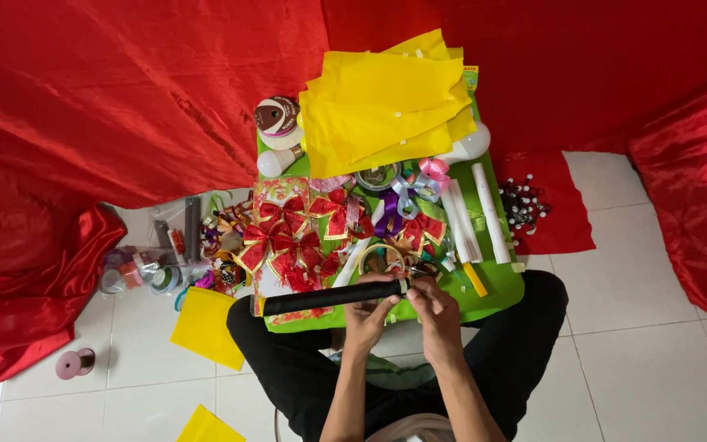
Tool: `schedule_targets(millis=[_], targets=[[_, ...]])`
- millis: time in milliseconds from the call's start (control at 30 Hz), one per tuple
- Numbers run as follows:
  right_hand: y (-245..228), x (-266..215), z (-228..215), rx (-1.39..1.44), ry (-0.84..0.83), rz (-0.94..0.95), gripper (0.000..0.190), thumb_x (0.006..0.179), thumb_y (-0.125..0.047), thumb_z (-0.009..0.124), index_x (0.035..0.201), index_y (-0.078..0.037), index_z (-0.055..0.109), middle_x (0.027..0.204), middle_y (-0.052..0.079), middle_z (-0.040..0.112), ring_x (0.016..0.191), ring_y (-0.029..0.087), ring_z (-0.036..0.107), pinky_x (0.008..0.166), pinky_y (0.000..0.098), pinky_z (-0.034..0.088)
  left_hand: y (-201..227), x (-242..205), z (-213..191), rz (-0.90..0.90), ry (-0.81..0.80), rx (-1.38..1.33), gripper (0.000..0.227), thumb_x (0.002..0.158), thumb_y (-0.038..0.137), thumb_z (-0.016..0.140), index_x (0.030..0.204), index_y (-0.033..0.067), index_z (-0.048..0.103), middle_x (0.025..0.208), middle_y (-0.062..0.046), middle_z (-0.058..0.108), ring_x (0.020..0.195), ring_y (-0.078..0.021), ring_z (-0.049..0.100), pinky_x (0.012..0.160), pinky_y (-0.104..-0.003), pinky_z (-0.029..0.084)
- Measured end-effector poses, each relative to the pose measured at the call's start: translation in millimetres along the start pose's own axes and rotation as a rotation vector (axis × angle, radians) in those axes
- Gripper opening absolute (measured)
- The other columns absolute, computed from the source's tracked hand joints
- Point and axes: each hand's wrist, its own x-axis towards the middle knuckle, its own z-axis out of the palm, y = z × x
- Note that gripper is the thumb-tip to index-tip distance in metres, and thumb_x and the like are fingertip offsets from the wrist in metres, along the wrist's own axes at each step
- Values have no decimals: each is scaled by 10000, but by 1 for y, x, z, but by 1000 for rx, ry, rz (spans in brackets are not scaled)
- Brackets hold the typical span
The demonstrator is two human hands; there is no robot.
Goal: The person is preparing the base for a bouquet by wrapping a black tube with tape and organizing decorative ribbons and bows on a small table.
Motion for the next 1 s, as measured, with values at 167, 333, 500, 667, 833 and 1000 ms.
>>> schedule_targets(millis=[167, 333, 500, 667, 833, 1000], targets=[[-16, -4, 15, -46, -20, -75, 37, 938, -18, 657, 928, -17, 693, 847, -21, 589, 759, 75, 446, 756, 240, 382, -3, -4, 0, -44, 66, 44, 339, 844, -90, 745, 1156, 5, 654, 1179, -152, 712, 956, -184, 692, 833, -276, 573], [-16, -5, 14, -38, -62, -83, 60, 971, -63, 651, 973, -26, 699, 904, -25, 615, 797, 70, 460, 776, 231, 372, 1, -3, 1, -68, 96, 96, 336, 844, -61, 751, 1159, 12, 658, 1047, -108, 760, 669, -59, 589, 558, -171, 451], [-7, -5, 11, -26, -14, -67, 57, 968, -101, 664, 969, -45, 676, 961, -1, 636, 877, 94, 514, 831, 248, 403, 6, -2, 6, -72, 46, 6, 339, 874, -59, 732, 1187, 1, 617, 1191, -176, 731, 953, -164, 692, 833, -257, 570], [-1, -3, 7, -9, 4, -75, 73, 956, -60, 673, 1020, -31, 691, 1002, 14, 677, 929, 108, 572, 910, 270, 454, 8, 1, 8, -43, 23, -17, 323, 889, -63, 717, 1190, -9, 611, 1218, -173, 716, 1022, -189, 698, 886, -286, 580], [-7, -2, 23, -161, 120, -179, 87, 983, -39, 677, 903, -43, 710, 807, 3, 650, 660, -6, 485, 594, 195, 421, 11, 7, 18, 139, 34, 75, 320, 849, -80, 780, 1156, -48, 694, 965, -114, 704, 897, -173, 708, 863, -326, 563], [-9, -2, 25, -157, 117, -189, 87, 983, -36, 666, 903, -44, 700, 826, -11, 645, 699, -15, 493, 639, 184, 432, 14, 10, 21, 144, 26, 80, 321, 851, -78, 776, 1162, -47, 700, 944, -125, 721, 890, -184, 727, 860, -323, 572]])
